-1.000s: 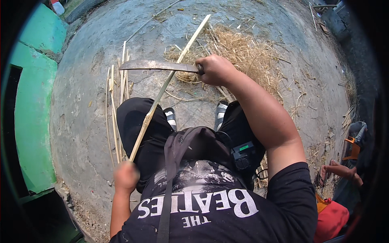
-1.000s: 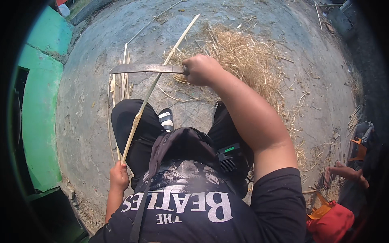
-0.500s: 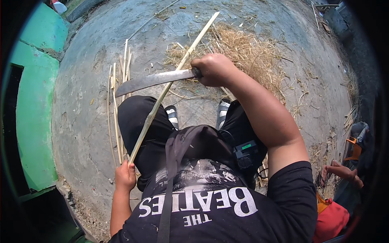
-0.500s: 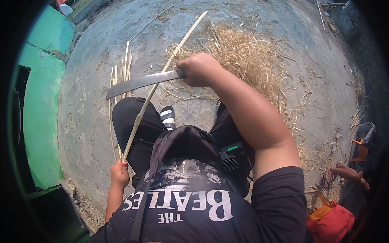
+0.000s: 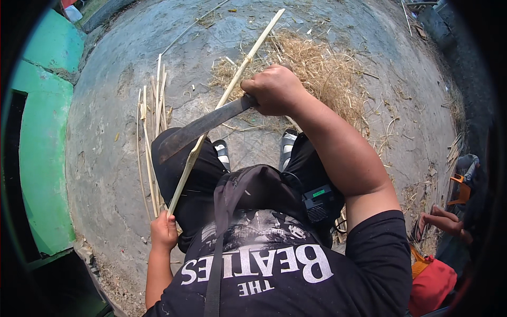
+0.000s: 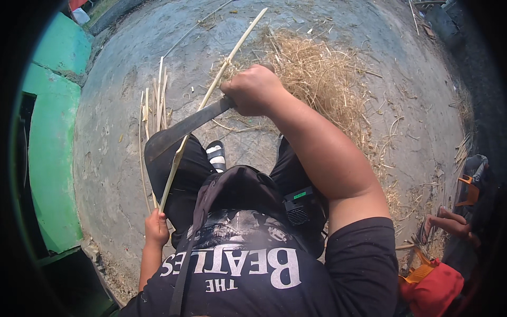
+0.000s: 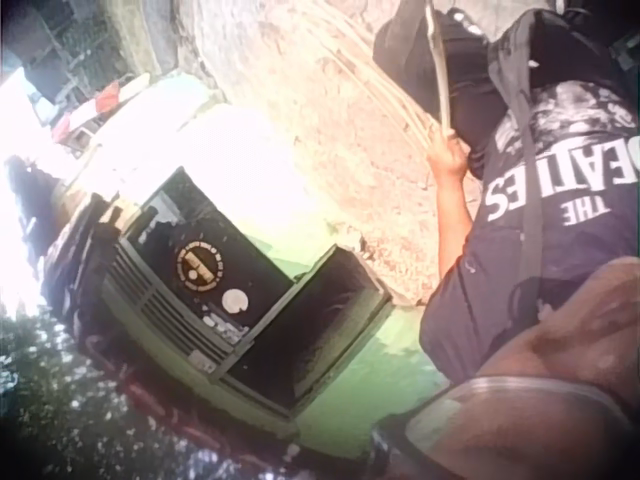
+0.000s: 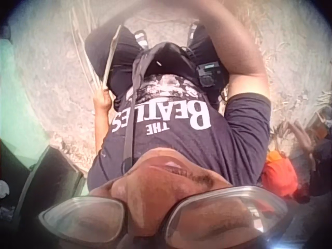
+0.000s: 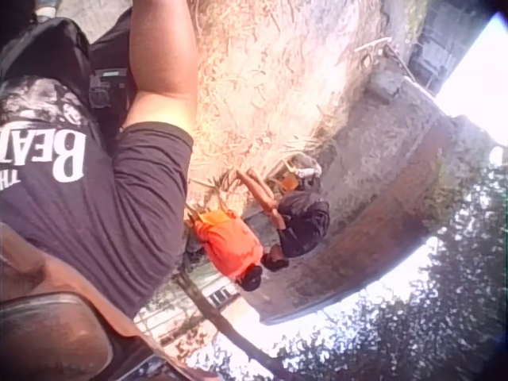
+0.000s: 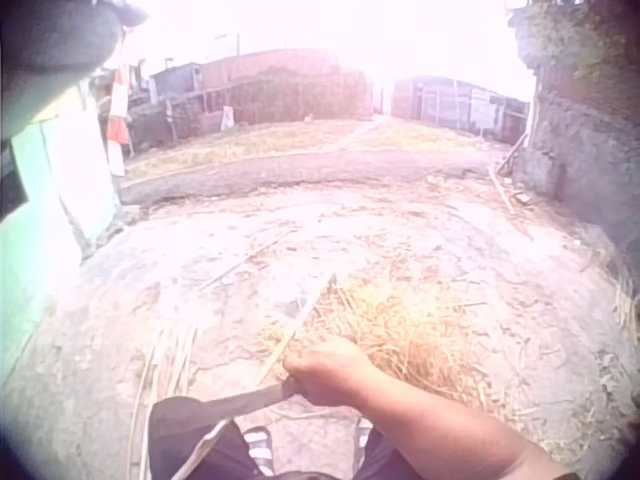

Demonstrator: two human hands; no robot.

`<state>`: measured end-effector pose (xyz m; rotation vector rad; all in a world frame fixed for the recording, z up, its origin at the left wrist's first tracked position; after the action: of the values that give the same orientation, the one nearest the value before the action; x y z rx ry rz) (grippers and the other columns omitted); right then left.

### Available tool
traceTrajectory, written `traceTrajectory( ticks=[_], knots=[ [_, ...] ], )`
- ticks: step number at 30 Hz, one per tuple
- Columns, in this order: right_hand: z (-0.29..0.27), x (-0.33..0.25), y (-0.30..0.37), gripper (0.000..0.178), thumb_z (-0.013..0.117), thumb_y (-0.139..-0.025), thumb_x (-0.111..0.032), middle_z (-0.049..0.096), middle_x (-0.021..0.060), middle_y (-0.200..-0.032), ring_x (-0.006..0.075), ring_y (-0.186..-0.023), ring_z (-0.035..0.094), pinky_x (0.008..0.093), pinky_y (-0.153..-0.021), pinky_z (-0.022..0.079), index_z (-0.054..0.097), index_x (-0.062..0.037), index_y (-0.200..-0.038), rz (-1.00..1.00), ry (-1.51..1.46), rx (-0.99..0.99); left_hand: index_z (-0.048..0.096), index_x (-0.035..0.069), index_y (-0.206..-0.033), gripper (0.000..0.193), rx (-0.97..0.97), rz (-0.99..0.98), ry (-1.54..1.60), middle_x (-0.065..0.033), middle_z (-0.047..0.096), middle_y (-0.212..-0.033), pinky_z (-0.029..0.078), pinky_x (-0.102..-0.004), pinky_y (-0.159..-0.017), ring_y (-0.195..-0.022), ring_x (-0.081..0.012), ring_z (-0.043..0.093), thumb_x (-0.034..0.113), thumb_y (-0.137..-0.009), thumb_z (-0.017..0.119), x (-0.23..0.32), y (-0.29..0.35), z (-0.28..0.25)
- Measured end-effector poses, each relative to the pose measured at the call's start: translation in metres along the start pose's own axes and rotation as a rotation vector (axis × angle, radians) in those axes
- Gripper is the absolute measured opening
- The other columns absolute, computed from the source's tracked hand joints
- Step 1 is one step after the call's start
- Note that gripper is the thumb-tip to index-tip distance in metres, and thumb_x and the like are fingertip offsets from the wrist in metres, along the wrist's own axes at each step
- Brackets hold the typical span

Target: The person holds a bamboo strip by hand and repeatedly shaves it down using a machete.

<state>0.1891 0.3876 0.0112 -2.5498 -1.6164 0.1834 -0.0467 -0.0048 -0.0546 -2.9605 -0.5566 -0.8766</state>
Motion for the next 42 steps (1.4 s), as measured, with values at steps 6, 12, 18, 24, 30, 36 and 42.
traceTrajectory(
  ticks=[6,12,18,24,30,36,42],
  knots=[
    [0.022,0.109,0.015,0.022,0.057,-0.094,-0.025,0.074,0.019,-0.088,0.0363,-0.081,0.072,0.0477,-0.076,0.059,0.072,-0.0092,-0.099,0.673,-0.333,0.19,0.053,0.002,-0.082,0.057,-0.041,-0.034,0.06,-0.0221,0.055,-0.062,0.042,-0.0501,-0.053,-0.063,-0.0487,0.059,0.052,-0.106,0.039,0.0,-0.008,-0.004],
    [-0.001,0.048,0.005,0.01,0.065,-0.086,-0.019,0.071,0.0143,-0.08,0.0351,-0.074,0.07,0.0477,-0.069,0.056,0.068,-0.0108,-0.088,0.328,-0.287,0.142,0.053,0.002,-0.082,0.058,-0.035,-0.049,0.05,-0.0226,0.055,-0.063,0.042,-0.0515,-0.053,-0.064,-0.0492,0.059,0.053,-0.106,0.039,-0.003,-0.002,0.002],
    [0.016,0.085,0.009,0.016,0.062,-0.089,-0.019,0.073,0.0162,-0.087,0.0355,-0.084,0.071,0.0456,-0.075,0.057,0.073,-0.01,-0.096,0.592,-0.472,-0.071,0.055,0.002,-0.085,0.055,0.045,-0.023,-0.074,-0.0233,0.057,-0.065,0.045,-0.0543,-0.055,-0.065,-0.049,0.061,0.051,-0.106,0.04,-0.008,-0.001,0.012],
    [0.012,0.074,0.009,0.018,0.06,-0.089,-0.019,0.073,0.0182,-0.09,0.0379,-0.083,0.071,0.0459,-0.076,0.057,0.073,-0.0094,-0.097,0.569,-0.398,-0.009,0.056,0.003,-0.088,0.053,0.037,-0.047,-0.065,-0.0227,0.06,-0.066,0.046,-0.0535,-0.056,-0.066,-0.0489,0.062,0.05,-0.106,0.042,-0.001,0.004,0.002],
    [0.003,0.048,0.012,0.013,0.065,-0.087,-0.023,0.073,0.0148,-0.086,0.036,-0.082,0.072,0.0469,-0.074,0.058,0.072,-0.0124,-0.091,0.333,-0.196,-0.018,0.058,0.003,-0.089,0.052,0.062,-0.027,-0.041,-0.0224,0.06,-0.067,0.047,-0.0532,-0.056,-0.066,-0.0483,0.062,0.05,-0.106,0.042,-0.007,0.001,0.009],
    [0.003,0.086,0.018,0.019,0.058,-0.092,-0.022,0.074,0.0185,-0.092,0.0377,-0.086,0.072,0.0484,-0.079,0.058,0.072,-0.0099,-0.097,0.682,-0.33,0.132,0.058,0.003,-0.089,0.054,0.05,-0.035,-0.07,-0.0219,0.06,-0.067,0.047,-0.0534,-0.057,-0.067,-0.0486,0.062,0.051,-0.106,0.041,0.0,0.002,-0.001],
    [-0.009,0.024,0.003,0.01,0.067,-0.086,-0.024,0.07,0.0095,-0.077,0.0315,-0.077,0.072,0.046,-0.068,0.057,0.07,-0.0154,-0.089,0.088,-0.08,0.093,0.057,0.003,-0.087,0.055,0.046,-0.022,-0.064,-0.0214,0.059,-0.065,0.047,-0.0533,-0.056,-0.064,-0.0487,0.062,0.052,-0.106,0.04,-0.007,0.004,0.006]
  ],
)
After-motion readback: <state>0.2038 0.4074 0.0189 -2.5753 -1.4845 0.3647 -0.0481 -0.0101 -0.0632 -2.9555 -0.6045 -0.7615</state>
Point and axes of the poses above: each hand's wrist, its own y-axis away from the middle knuckle, its own z-axis out of the palm, x = y × z, the point moved 5 cm from there along -y, towards the middle knuckle
